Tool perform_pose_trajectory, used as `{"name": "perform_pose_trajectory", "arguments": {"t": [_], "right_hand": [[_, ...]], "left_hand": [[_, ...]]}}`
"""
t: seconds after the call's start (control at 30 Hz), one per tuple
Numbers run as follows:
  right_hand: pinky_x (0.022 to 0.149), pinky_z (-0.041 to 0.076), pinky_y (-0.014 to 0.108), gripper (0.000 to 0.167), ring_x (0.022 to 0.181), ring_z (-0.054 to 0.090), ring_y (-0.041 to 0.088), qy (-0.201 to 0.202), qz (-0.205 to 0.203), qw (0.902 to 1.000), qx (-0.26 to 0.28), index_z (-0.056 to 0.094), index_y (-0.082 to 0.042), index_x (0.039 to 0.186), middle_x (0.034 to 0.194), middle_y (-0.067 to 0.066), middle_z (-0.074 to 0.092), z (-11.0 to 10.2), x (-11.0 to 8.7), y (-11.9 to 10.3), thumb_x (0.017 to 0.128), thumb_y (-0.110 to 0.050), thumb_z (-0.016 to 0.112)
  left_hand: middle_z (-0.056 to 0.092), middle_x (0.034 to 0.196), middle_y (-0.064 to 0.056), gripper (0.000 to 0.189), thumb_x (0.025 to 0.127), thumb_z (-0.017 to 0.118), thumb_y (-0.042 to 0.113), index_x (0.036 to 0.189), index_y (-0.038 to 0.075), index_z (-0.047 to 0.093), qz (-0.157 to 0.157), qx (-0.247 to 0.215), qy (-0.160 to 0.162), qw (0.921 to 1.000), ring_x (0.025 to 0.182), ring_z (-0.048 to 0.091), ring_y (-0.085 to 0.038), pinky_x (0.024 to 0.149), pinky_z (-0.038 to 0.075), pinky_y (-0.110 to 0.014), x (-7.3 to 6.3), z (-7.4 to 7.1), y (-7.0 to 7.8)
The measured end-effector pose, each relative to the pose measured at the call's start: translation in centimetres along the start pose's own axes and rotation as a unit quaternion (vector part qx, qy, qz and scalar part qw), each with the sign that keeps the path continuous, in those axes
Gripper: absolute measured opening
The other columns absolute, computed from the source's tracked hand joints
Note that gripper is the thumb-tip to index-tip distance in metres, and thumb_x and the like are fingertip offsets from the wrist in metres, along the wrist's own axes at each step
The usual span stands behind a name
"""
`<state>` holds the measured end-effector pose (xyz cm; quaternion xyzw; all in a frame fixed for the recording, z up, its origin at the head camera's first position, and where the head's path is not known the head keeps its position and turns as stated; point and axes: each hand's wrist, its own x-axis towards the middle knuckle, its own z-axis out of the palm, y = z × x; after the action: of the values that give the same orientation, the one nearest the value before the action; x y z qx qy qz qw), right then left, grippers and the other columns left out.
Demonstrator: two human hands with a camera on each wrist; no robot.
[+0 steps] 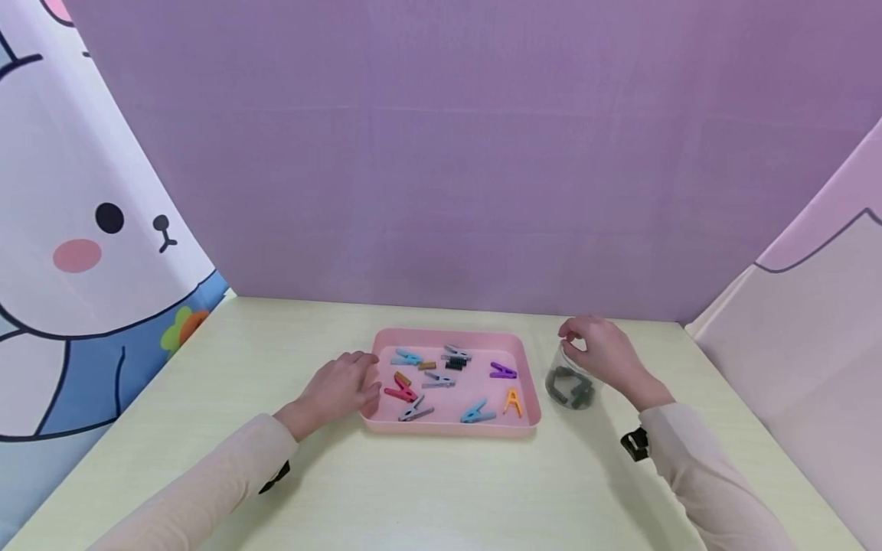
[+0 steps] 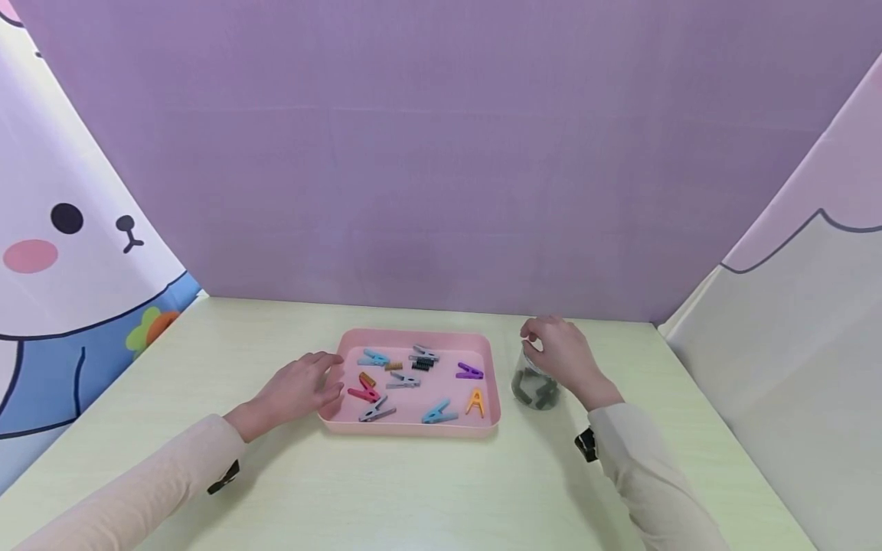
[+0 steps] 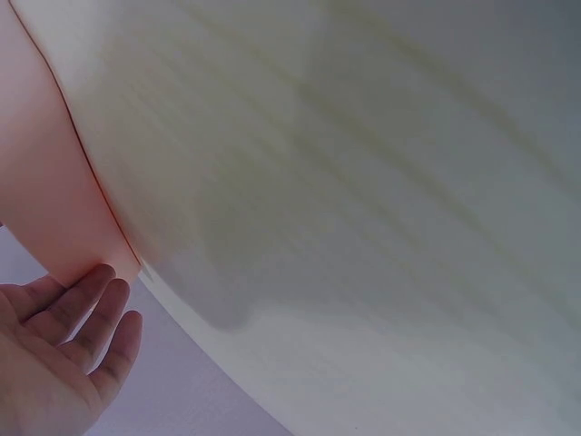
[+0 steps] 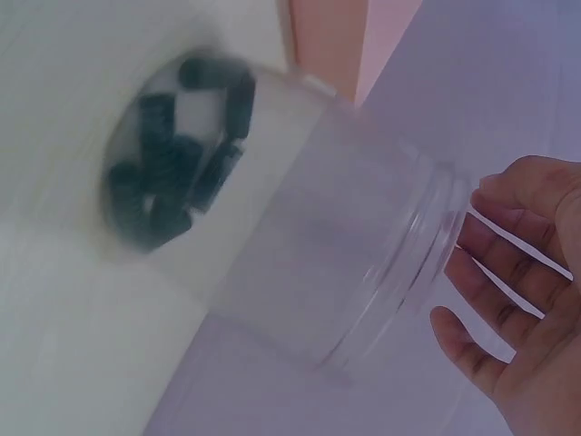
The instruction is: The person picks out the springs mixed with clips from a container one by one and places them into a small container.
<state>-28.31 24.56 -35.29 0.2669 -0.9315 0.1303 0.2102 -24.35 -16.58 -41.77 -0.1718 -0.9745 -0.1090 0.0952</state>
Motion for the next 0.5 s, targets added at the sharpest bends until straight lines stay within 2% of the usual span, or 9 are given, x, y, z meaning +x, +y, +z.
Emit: {"name": "perform_pose_trajectory", "arguments": {"t": [0.27, 0.5], "right_hand": [[0.063, 0.049, 0.034, 0.011, 0.074, 0.058, 0.018, 0.010, -0.063, 0.9978, -0.019, 0.066, -0.008, 0.086, 0.079, 0.002, 0.066, 1.3, 1.0, -2.2, 0.075, -0.008, 0.067], [0.061, 0.046, 0.029, 0.010, 0.072, 0.053, 0.014, -0.021, -0.090, 0.9955, -0.022, 0.066, -0.011, 0.085, 0.076, -0.002, 0.063, 3.0, 1.4, -4.1, 0.076, -0.010, 0.068]], "left_hand": [[0.059, 0.117, -0.012, 0.049, 0.081, 0.062, 0.035, 0.118, 0.004, 0.054, 0.001, 0.000, 0.005, 1.0000, 0.106, 0.056, -0.028, 0.086, 0.050, -0.042, 0.1, 0.3, -0.1], [0.059, 0.118, -0.012, 0.049, 0.081, 0.063, 0.035, 0.119, 0.004, 0.054, -0.002, -0.001, 0.004, 1.0000, 0.106, 0.056, -0.029, 0.087, 0.050, -0.043, 0.1, 0.5, -0.1]]}}
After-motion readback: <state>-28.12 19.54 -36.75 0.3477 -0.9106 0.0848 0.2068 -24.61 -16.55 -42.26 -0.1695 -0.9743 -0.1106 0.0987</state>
